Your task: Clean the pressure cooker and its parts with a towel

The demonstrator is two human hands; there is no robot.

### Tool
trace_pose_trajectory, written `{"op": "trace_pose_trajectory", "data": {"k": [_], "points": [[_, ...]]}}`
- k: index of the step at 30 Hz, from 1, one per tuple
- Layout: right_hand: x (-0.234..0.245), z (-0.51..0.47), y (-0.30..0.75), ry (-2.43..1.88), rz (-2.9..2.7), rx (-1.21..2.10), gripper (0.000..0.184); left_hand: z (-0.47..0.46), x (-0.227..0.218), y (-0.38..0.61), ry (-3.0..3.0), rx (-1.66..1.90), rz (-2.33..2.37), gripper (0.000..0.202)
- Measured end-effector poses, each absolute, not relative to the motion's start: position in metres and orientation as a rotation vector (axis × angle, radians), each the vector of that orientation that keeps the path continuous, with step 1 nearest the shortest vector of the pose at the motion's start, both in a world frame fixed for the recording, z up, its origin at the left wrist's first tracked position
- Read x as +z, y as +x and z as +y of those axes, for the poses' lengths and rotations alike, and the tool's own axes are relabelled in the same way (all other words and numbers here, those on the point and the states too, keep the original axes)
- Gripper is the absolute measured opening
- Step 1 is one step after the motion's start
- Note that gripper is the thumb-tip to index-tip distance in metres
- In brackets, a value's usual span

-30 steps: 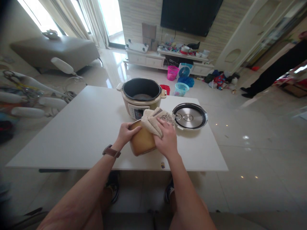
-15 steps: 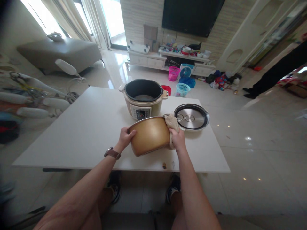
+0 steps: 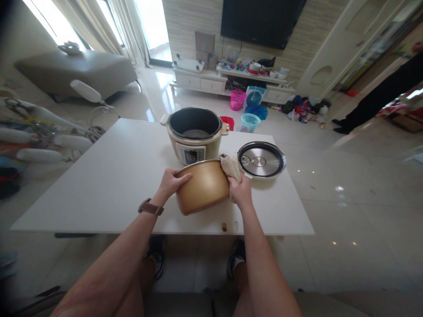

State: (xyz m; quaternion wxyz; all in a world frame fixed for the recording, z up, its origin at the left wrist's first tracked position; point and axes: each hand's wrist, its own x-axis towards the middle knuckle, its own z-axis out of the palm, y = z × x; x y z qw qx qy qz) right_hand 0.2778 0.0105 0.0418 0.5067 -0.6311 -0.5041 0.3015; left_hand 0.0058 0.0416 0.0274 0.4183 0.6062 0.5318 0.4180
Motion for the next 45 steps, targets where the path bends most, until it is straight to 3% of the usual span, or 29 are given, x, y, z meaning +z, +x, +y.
{"op": "trace_pose_trajectory", "data": {"k": [7, 12, 19, 30, 37, 45], "points": [[0.090, -0.021, 0.237, -1.380, -1.931, 0.256, 0.053, 0.041, 0.029, 0.012, 1.558, 1.086, 1.328, 0.058], [0.104, -0.037, 0.221, -1.345, -2.183, 0.163, 0.066, 0.043, 0.026, 0.013, 1.575, 1.122, 1.277, 0.055], [0.079, -0.015, 0.247, -1.351, -1.823, 0.325, 0.049, 0.039, 0.023, 0.014, 1.533, 1.090, 1.341, 0.062], [0.033, 0.016, 0.277, -1.532, -0.983, 0.865, 0.045, 0.038, 0.004, 0.001, 1.464, 1.209, 1.333, 0.063], [0.026, 0.020, 0.281, -1.553, -0.924, 0.896, 0.046, 0.040, -0.007, -0.006, 1.479, 1.216, 1.329, 0.063], [0.026, 0.017, 0.283, -1.560, -0.964, 0.874, 0.048, 0.042, 0.025, -0.003, 1.575, 1.123, 1.234, 0.056]]}}
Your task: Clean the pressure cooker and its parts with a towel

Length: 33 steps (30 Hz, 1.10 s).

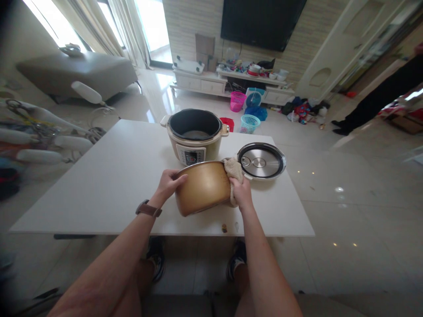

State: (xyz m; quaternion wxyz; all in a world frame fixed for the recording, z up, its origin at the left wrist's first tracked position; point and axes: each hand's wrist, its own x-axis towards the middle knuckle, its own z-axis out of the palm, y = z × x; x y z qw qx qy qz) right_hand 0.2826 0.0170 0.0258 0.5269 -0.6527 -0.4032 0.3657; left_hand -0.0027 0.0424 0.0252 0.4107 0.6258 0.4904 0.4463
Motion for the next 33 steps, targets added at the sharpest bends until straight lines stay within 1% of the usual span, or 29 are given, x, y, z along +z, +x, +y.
{"op": "trace_pose_trajectory", "data": {"k": [5, 9, 16, 20, 24, 30, 33], "points": [[0.026, 0.016, 0.284, -1.588, -1.048, 0.827, 0.043, 0.042, 0.032, 0.005, 1.591, 1.089, 1.324, 0.061], [0.037, 0.011, 0.277, -1.584, -1.192, 0.749, 0.042, 0.041, 0.032, 0.006, 1.599, 1.108, 1.320, 0.061], [0.081, -0.022, 0.229, -1.466, -1.750, 0.318, 0.057, 0.042, 0.028, 0.005, 1.582, 1.126, 1.303, 0.058], [0.097, -0.037, 0.205, -1.462, -2.000, 0.203, 0.064, 0.045, 0.024, 0.007, 1.597, 1.172, 1.292, 0.059], [0.096, -0.031, 0.209, -1.461, -1.938, 0.220, 0.061, 0.043, 0.022, 0.008, 1.582, 1.149, 1.327, 0.063], [0.082, -0.011, 0.231, -1.436, -1.713, 0.353, 0.050, 0.040, 0.017, 0.004, 1.537, 1.150, 1.354, 0.063], [0.069, -0.003, 0.242, -1.437, -1.531, 0.472, 0.046, 0.040, 0.012, 0.000, 1.530, 1.168, 1.332, 0.063]]}}
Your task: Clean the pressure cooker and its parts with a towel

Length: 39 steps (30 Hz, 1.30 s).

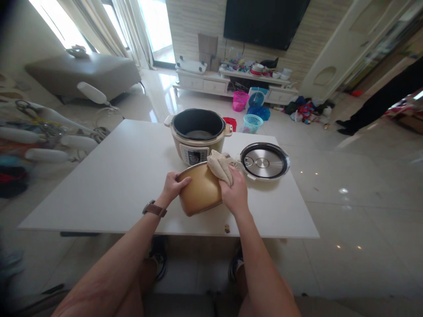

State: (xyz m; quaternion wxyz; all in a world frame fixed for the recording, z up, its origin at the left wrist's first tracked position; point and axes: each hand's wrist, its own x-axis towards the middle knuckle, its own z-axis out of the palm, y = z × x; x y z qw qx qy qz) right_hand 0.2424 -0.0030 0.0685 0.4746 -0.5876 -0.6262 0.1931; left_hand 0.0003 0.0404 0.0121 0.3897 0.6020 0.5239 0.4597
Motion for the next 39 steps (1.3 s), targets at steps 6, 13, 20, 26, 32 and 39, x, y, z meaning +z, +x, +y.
{"op": "trace_pose_trajectory", "data": {"k": [6, 13, 20, 26, 32, 39], "points": [[0.038, 0.016, 0.268, -1.521, -1.056, 0.831, 0.040, 0.040, 0.003, -0.006, 1.497, 1.236, 1.319, 0.064], [0.023, 0.019, 0.279, -1.541, -0.864, 0.940, 0.044, 0.044, 0.010, -0.012, 1.572, 1.109, 1.256, 0.061], [0.020, 0.020, 0.279, -1.556, -0.980, 0.896, 0.040, 0.044, 0.031, -0.005, 1.615, 1.066, 1.339, 0.063], [0.040, 0.011, 0.266, -1.534, -1.216, 0.719, 0.045, 0.043, 0.031, 0.001, 1.639, 1.093, 1.365, 0.063], [0.084, -0.021, 0.221, -1.488, -1.764, 0.278, 0.053, 0.042, 0.030, 0.005, 1.637, 1.111, 1.369, 0.062], [0.095, -0.030, 0.208, -1.469, -1.926, 0.204, 0.057, 0.042, 0.022, 0.004, 1.629, 1.126, 1.337, 0.066]]}}
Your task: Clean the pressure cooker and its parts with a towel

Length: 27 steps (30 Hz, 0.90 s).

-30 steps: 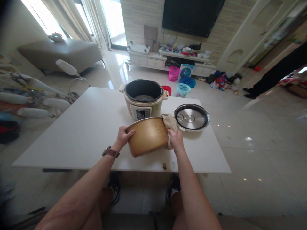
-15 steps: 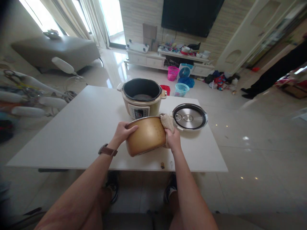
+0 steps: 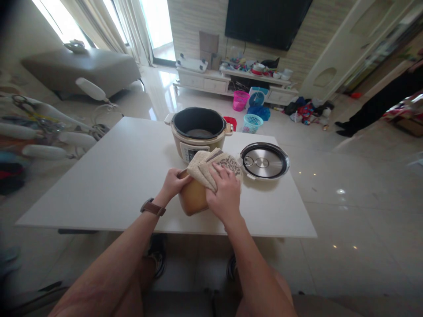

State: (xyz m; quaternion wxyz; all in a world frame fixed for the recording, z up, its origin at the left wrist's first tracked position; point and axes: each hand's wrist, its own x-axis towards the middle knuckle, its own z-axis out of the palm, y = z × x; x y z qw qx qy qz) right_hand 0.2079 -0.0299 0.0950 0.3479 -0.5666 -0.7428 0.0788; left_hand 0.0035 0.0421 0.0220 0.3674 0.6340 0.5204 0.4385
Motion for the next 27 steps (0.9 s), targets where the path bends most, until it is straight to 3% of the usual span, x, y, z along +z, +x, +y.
{"op": "trace_pose_trajectory", "data": {"k": [12, 21, 27], "points": [[0.042, 0.011, 0.259, -1.472, -1.121, 0.814, 0.036, 0.039, 0.007, -0.010, 1.542, 1.220, 1.312, 0.064], [0.030, 0.019, 0.269, -1.516, -0.773, 0.963, 0.040, 0.042, -0.008, -0.010, 1.526, 1.300, 1.289, 0.059], [0.033, 0.016, 0.272, -1.513, -0.783, 0.963, 0.041, 0.044, 0.010, -0.008, 1.574, 1.201, 1.212, 0.055]]}}
